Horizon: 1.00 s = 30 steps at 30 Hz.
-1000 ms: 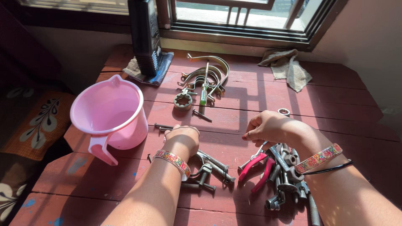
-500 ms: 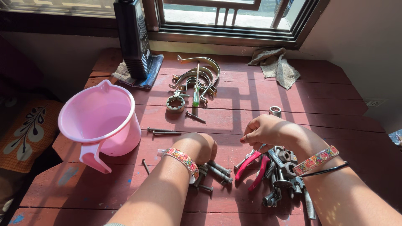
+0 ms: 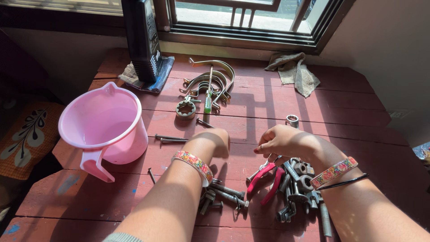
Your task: The person gathers various metal tools, including wrenches, pliers, and bolts, from a wooden table and stacks them into a single pile. They then pick up a cloth, unfold it, and wipe the table surface near the window.
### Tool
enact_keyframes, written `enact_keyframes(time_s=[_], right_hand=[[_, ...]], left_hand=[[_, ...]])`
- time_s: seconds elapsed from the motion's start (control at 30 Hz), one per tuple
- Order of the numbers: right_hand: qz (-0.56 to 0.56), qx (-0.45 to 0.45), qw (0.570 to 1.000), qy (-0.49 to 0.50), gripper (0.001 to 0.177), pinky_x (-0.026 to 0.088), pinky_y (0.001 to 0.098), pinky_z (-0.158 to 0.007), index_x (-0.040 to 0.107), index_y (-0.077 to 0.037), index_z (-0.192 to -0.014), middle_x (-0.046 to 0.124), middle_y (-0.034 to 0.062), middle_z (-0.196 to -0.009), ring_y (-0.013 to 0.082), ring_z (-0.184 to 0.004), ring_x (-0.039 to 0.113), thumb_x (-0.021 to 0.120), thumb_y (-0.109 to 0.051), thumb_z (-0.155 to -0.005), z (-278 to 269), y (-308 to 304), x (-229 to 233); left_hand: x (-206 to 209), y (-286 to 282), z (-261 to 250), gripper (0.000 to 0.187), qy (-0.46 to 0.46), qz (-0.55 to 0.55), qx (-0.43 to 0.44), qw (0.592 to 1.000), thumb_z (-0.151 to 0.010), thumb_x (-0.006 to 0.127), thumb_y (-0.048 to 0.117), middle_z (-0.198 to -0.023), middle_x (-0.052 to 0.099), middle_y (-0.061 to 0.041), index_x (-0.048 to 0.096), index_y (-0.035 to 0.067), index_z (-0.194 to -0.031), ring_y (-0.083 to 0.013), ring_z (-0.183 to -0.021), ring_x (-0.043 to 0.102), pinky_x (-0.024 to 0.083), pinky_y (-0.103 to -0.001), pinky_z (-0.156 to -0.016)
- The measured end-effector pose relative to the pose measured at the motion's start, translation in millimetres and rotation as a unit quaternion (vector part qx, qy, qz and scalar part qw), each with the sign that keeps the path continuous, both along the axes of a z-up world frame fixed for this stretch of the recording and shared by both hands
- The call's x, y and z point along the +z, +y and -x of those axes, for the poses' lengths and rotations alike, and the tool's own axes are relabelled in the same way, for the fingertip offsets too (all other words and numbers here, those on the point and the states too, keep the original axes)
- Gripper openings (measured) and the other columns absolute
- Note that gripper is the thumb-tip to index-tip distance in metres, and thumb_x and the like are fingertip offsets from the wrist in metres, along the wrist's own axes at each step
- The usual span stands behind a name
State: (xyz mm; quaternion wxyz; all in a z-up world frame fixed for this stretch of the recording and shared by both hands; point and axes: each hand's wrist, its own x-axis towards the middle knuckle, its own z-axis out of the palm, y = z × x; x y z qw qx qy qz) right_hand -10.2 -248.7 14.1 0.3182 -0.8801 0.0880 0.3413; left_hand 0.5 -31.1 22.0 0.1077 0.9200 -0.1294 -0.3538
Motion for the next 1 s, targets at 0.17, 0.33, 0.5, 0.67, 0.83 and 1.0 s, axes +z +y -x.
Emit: enact_keyframes(time_s=[0.17, 0.33, 0.5, 0.67, 0.83, 1.0], right_hand=[[-0.009, 0.014, 1.0, -0.002, 0.036, 0.064, 0.0321, -0.07, 0.078, -0.004, -0.107, 0.076, 0.0089, -0.089, 0.0154, -0.077, 0.074, 0.076, -0.034, -0.087, -12.8, 9.4, 5.3], [-0.021, 0.027, 0.999, -0.014, 0.036, 0.064, 0.032, -0.07, 0.078, -0.004, -0.109, 0.076, 0.009, -0.088, 0.0179, -0.078, 0.074, 0.075, -0.033, -0.087, -35.9, 14.2, 7.8], [-0.029, 0.0, 0.999, -0.044, 0.036, 0.062, 0.0329, -0.07, 0.078, -0.003, -0.109, 0.075, 0.0093, -0.087, 0.0188, -0.078, 0.073, 0.074, -0.033, -0.088, -46.5, 17.7, 11.4], [-0.05, -0.021, 0.998, -0.041, 0.036, 0.063, 0.0317, -0.07, 0.077, -0.004, -0.109, 0.075, 0.0059, -0.087, 0.0157, -0.08, 0.074, 0.074, -0.032, -0.087, -49.2, 18.4, 8.7], [-0.065, -0.045, 0.996, -0.028, 0.035, 0.062, 0.0316, -0.071, 0.077, -0.004, -0.108, 0.074, 0.0074, -0.088, 0.017, -0.079, 0.073, 0.073, -0.032, -0.088, -51.5, 11.1, 7.9], [-0.073, -0.086, 0.993, -0.041, 0.033, 0.063, 0.031, -0.072, 0.077, -0.004, -0.108, 0.075, 0.0071, -0.09, 0.0161, -0.08, 0.074, 0.072, -0.03, -0.089, -61.0, 4.4, 6.3]], left_hand=[[-2.9, 8.1, -26.1, 0.033, -0.094, 0.015, 0.103, 0.99, -0.093, 0.061, 0.012, -0.129, 0.069, -0.018, 0.073, 0.007, -0.123, -0.0353, -0.119, 0.067, 0.054, -0.045, -0.102], [-9.8, 6.4, -53.4, 0.036, -0.16, 0.043, 0.195, 0.967, -0.091, 0.066, 0.012, -0.139, 0.06, -0.016, 0.067, 0.012, -0.128, -0.0343, -0.128, 0.059, 0.051, -0.045, -0.105], [-24.0, 9.7, -71.4, 0.034, -0.211, 0.088, 0.242, 0.943, -0.094, 0.066, 0.013, -0.137, 0.061, -0.017, 0.067, 0.015, -0.128, -0.0356, -0.129, 0.058, 0.05, -0.045, -0.107], [-47.0, 0.5, -103.2, 0.038, -0.172, 0.097, 0.321, 0.926, -0.095, 0.067, 0.021, -0.131, 0.065, -0.016, 0.058, 0.012, -0.132, -0.0336, -0.124, 0.063, 0.054, -0.047, -0.101], [-71.8, -3.1, -124.5, 0.047, -0.214, 0.115, 0.361, 0.9, -0.091, 0.073, 0.018, -0.119, 0.07, -0.021, 0.053, 0.004, -0.132, -0.036, -0.113, 0.068, 0.055, -0.046, -0.096], [-55.7, 7.5, -124.1, 0.039, 0.011, 0.342, 0.511, 0.789, -0.087, 0.074, 0.008, -0.11, 0.082, -0.014, 0.062, 0.004, -0.124, -0.0259, -0.093, 0.08, 0.063, -0.036, -0.071]])
